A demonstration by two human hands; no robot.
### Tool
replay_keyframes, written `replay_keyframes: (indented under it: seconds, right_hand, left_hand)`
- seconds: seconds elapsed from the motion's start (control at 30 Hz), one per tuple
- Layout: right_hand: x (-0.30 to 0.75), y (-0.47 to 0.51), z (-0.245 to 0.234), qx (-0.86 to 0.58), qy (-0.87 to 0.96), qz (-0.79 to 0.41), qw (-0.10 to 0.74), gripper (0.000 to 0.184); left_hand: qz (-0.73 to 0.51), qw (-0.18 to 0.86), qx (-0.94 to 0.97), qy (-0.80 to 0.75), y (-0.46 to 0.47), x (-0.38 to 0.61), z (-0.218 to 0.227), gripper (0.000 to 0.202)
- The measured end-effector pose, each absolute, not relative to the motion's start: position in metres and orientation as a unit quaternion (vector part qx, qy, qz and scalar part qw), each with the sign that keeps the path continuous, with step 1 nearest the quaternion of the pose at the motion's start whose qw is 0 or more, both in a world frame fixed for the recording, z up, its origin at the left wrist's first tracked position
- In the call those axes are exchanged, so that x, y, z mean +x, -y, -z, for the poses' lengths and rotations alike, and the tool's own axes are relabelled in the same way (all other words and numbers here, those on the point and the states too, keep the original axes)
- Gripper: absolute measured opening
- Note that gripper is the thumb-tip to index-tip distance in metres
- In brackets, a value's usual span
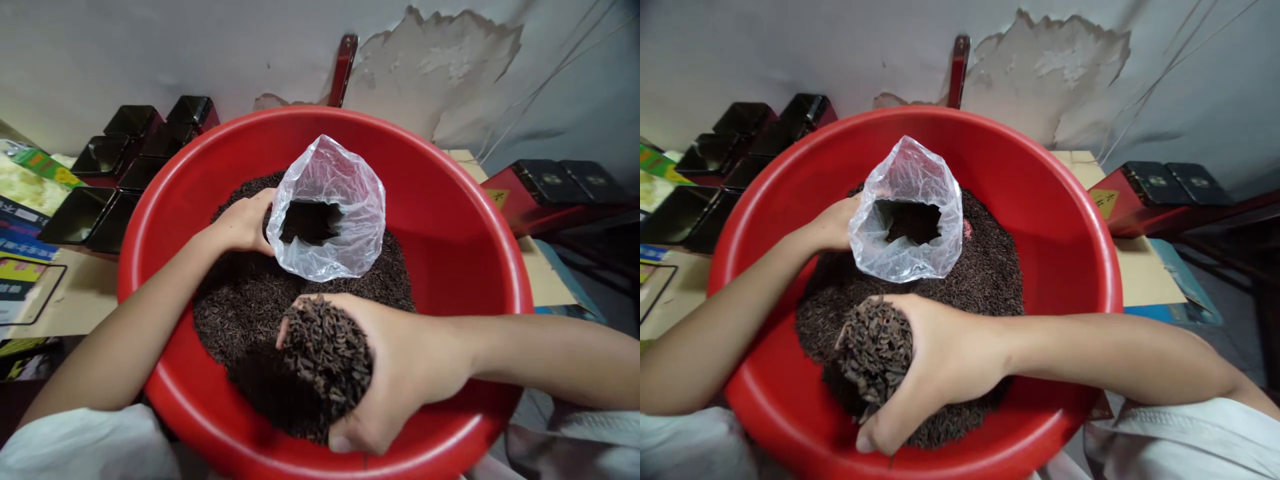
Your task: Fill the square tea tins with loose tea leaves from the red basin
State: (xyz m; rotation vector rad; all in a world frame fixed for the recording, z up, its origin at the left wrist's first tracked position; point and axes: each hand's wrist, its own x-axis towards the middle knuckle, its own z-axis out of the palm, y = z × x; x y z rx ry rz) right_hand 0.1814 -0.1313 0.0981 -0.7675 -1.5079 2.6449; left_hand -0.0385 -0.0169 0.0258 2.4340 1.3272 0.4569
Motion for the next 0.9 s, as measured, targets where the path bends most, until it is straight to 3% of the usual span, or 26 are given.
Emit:
replay_keyframes:
  seconds: [0.13,0.23,0.37,0.6,0.8,0.9]
  right_hand:
    - [0.188,0.123,-0.126,-0.278,0.627,-0.72,0.107,0.048]
    - [0.192,0.109,-0.14,-0.268,0.739,-0.585,0.201,0.043]
    - [0.191,0.081,-0.144,-0.294,0.768,-0.509,0.256,0.024]
    - [0.189,0.046,-0.136,-0.393,0.838,-0.316,0.207,0.041]
    - [0.178,0.044,-0.136,-0.459,0.867,-0.177,0.075,0.054]
    - [0.17,0.04,-0.135,-0.439,0.885,-0.154,0.021,0.051]
  left_hand:
    - [-0.125,0.16,0.865,-0.46,0.017,-0.037,-0.029,0.087]
    - [-0.133,0.169,0.864,-0.455,0.017,-0.036,-0.029,0.088]
    - [-0.136,0.167,0.866,-0.451,0.015,-0.036,-0.027,0.09]
    - [-0.11,0.162,0.858,-0.475,0.014,-0.036,-0.027,0.089]
    - [-0.101,0.166,0.851,-0.487,0.015,-0.032,-0.03,0.09]
    - [-0.079,0.173,0.848,-0.494,0.017,-0.032,-0.033,0.093]
